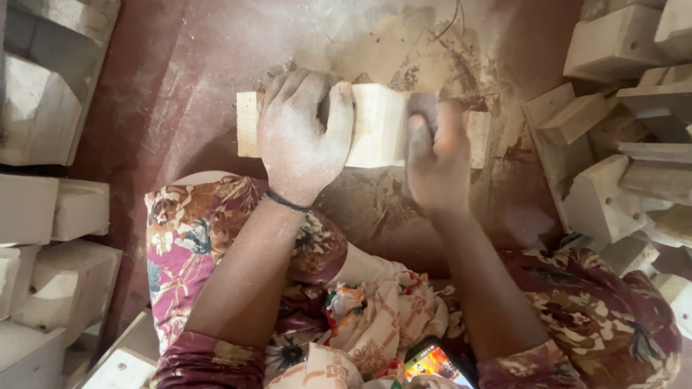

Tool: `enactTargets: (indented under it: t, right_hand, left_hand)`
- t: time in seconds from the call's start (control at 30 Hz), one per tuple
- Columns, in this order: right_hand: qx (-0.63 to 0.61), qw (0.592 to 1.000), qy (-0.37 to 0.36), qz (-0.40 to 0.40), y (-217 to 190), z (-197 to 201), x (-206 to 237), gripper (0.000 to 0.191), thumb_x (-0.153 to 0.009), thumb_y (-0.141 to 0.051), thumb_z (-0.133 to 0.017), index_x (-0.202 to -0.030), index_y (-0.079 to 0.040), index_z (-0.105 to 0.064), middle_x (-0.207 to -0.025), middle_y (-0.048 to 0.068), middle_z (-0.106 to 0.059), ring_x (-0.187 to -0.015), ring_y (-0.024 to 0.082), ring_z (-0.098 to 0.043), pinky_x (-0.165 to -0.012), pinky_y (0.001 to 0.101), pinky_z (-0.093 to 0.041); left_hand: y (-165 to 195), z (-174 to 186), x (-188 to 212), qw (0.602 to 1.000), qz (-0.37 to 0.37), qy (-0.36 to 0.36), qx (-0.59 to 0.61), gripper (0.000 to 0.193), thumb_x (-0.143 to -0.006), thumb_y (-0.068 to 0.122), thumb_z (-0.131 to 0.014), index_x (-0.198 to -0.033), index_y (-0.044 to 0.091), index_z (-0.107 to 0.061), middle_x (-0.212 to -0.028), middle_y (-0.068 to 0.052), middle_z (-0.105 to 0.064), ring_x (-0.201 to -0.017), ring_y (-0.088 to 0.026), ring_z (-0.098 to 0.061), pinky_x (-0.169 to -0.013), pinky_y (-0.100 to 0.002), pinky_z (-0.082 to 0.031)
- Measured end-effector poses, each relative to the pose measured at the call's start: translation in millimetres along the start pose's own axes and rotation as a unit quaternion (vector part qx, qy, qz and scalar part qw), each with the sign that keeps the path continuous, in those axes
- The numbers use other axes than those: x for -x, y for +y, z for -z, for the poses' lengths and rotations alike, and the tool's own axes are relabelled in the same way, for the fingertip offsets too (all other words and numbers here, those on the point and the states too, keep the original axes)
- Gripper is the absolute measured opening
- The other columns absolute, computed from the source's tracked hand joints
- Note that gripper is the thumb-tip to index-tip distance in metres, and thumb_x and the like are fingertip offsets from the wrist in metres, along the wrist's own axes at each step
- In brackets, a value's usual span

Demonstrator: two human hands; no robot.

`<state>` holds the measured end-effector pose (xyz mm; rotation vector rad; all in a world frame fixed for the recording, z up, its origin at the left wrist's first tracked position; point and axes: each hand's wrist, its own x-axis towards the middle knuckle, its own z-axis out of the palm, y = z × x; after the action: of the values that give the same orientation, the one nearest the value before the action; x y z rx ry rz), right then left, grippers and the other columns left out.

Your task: The person sits on the floor holding a white rectangular block on their lap and rubs its edges and faces with a small sanding block, smoothing the surface. They then set the block down and pick up another block to continue sanding.

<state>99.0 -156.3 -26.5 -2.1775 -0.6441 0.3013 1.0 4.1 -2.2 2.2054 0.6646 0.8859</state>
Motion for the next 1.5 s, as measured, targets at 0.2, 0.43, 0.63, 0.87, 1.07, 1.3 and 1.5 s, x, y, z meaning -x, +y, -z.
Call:
enactTargets:
  t: [0.2,0.43,0.63,0.87,1.07,1.3,1.5]
  right_hand:
    - [-0.036,0.998,-0.037,-0.032,-1,0,4,0.021,-0.107,-0.021,-0.047,-0.114,-0.003,-0.056,-0.098,0.013,-0.06,-0.086,0.024,-0.061,-0.077,0.0399,-0.052]
    - [-0.064,0.994,-0.011,0.09,-15,0,9,0.026,-0.109,-0.022,-0.052,-0.124,-0.001,-0.055,-0.111,0.015,-0.06,-0.102,0.026,-0.062,-0.091,0.0407,-0.05]
    - [-0.033,0.998,-0.016,-0.053,-3,-4,5,0.026,-0.107,-0.027,-0.05,-0.115,-0.003,-0.056,-0.104,0.012,-0.063,-0.095,0.022,-0.063,-0.086,0.0401,-0.051]
    - [-0.046,0.999,-0.008,-0.004,-6,-3,9,0.025,-0.109,-0.024,-0.051,-0.117,-0.001,-0.055,-0.109,0.016,-0.064,-0.1,0.025,-0.065,-0.09,0.0399,-0.051]
    - [-0.008,0.998,-0.002,0.055,-30,3,12,0.032,-0.107,-0.025,-0.051,-0.128,-0.002,-0.058,-0.115,0.019,-0.066,-0.107,0.03,-0.066,-0.094,0.043,-0.051]
    - [-0.001,1.0,-0.004,0.008,-15,1,11,0.03,-0.107,-0.026,-0.051,-0.126,-0.003,-0.056,-0.11,0.018,-0.067,-0.1,0.029,-0.069,-0.083,0.0447,-0.054]
    - [-0.015,0.999,-0.008,-0.042,-11,1,10,0.027,-0.107,-0.023,-0.05,-0.124,-0.003,-0.055,-0.109,0.017,-0.069,-0.098,0.026,-0.07,-0.087,0.0417,-0.054]
  left_hand:
    - [0,1,-1,1.0,0.014,-0.008,-0.003,0.017,-0.101,0.017,-0.065,-0.095,0.003,-0.07,-0.095,-0.015,-0.07,-0.095,-0.037,-0.064,-0.089,-0.047,-0.049]
    - [0,2,0,1.0,0.008,-0.01,0.005,0.016,-0.102,0.017,-0.064,-0.095,0.004,-0.07,-0.097,-0.014,-0.071,-0.098,-0.037,-0.064,-0.092,-0.047,-0.049]
    - [-1,0,-2,1.0,0.006,-0.011,-0.001,0.017,-0.101,0.017,-0.064,-0.094,0.003,-0.069,-0.097,-0.015,-0.07,-0.097,-0.039,-0.064,-0.09,-0.048,-0.048]
    - [-1,0,0,1.0,0.001,-0.011,-0.003,0.016,-0.102,0.017,-0.065,-0.095,0.004,-0.069,-0.096,-0.015,-0.069,-0.096,-0.039,-0.063,-0.089,-0.049,-0.048]
    - [1,0,-1,1.0,0.002,-0.004,0.003,0.015,-0.102,0.016,-0.065,-0.094,0.004,-0.068,-0.097,-0.014,-0.07,-0.097,-0.038,-0.064,-0.09,-0.047,-0.049]
    - [2,2,-1,1.0,0.01,-0.008,0.013,0.014,-0.102,0.015,-0.064,-0.094,0.004,-0.069,-0.096,-0.013,-0.071,-0.096,-0.037,-0.065,-0.09,-0.047,-0.05]
    - [1,2,-1,1.0,0.01,-0.014,0.001,0.014,-0.101,0.015,-0.065,-0.094,0.004,-0.07,-0.094,-0.015,-0.07,-0.095,-0.039,-0.064,-0.089,-0.048,-0.049]
